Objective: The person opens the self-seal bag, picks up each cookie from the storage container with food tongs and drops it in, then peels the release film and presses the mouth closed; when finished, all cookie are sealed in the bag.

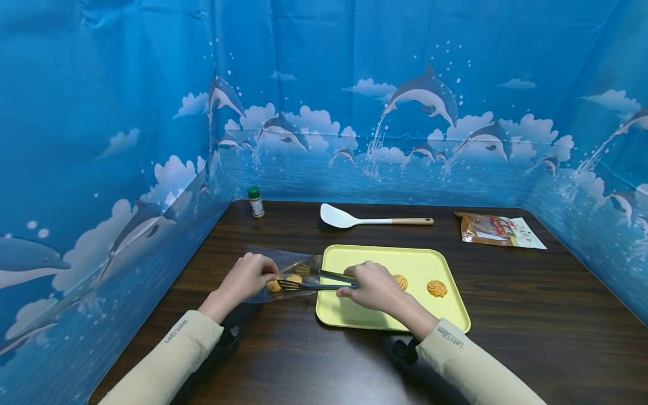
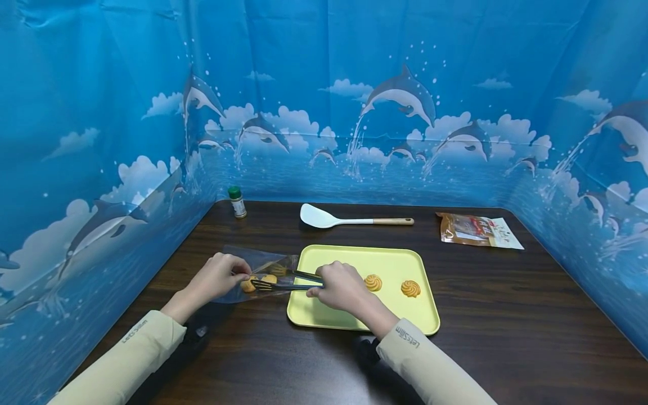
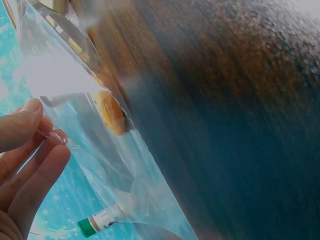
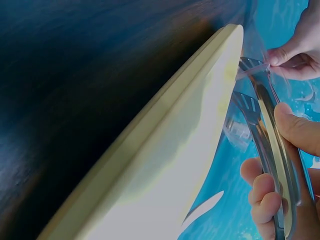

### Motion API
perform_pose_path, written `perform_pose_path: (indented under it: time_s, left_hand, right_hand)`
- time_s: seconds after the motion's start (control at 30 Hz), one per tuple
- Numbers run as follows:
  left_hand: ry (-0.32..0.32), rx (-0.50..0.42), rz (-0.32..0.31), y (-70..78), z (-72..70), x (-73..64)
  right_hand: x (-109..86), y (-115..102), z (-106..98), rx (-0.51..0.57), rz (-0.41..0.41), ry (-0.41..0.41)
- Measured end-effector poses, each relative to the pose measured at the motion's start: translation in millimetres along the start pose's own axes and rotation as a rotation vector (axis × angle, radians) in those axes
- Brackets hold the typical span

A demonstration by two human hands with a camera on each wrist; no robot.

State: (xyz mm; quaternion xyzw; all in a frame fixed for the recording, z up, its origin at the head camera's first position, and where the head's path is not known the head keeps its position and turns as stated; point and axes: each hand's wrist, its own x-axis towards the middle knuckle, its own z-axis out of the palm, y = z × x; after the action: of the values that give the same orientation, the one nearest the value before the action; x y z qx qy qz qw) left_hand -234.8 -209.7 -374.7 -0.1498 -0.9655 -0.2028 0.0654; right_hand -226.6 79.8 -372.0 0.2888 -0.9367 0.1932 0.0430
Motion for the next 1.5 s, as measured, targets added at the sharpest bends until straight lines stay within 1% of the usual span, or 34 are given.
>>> perform_pose_path:
  time_s: [0.27,0.4,0.53,0.83,0.9,1.1,1.27,1.5]
  left_hand:
    - [-0.009,-0.024,-0.013,-0.3,-1.8,-1.4]
    - [-0.009,-0.027,-0.007,-1.5,-2.4,-2.6]
    - [0.001,-0.026,0.002,-1.9,-2.6,-2.4]
    - [0.006,-0.011,0.005,-1.5,-0.7,-1.4]
    - [0.007,-0.006,0.011,-1.4,-0.5,-1.5]
    - [-0.001,-0.006,0.002,-0.9,-0.3,-2.5]
    - [-0.005,-0.005,-0.003,-0.7,0.1,-2.4]
    - [-0.005,-0.004,-0.005,-0.2,0.6,-2.1]
  right_hand:
    - [9.4,-6,4,-0.001,-0.028,-0.009]
    - [7.8,-4,4,0.008,-0.009,-0.010]
    - [2.4,-1,0,0.018,0.014,-0.002]
    - [-20.8,12,-13,0.007,0.089,0.007]
    - [-26.3,16,-15,0.010,0.100,0.013]
    - [-45.3,30,-22,0.021,0.115,0.045]
    - [-62.5,43,-32,0.025,0.147,0.071]
    - [-86.6,61,-42,0.005,0.201,0.070]
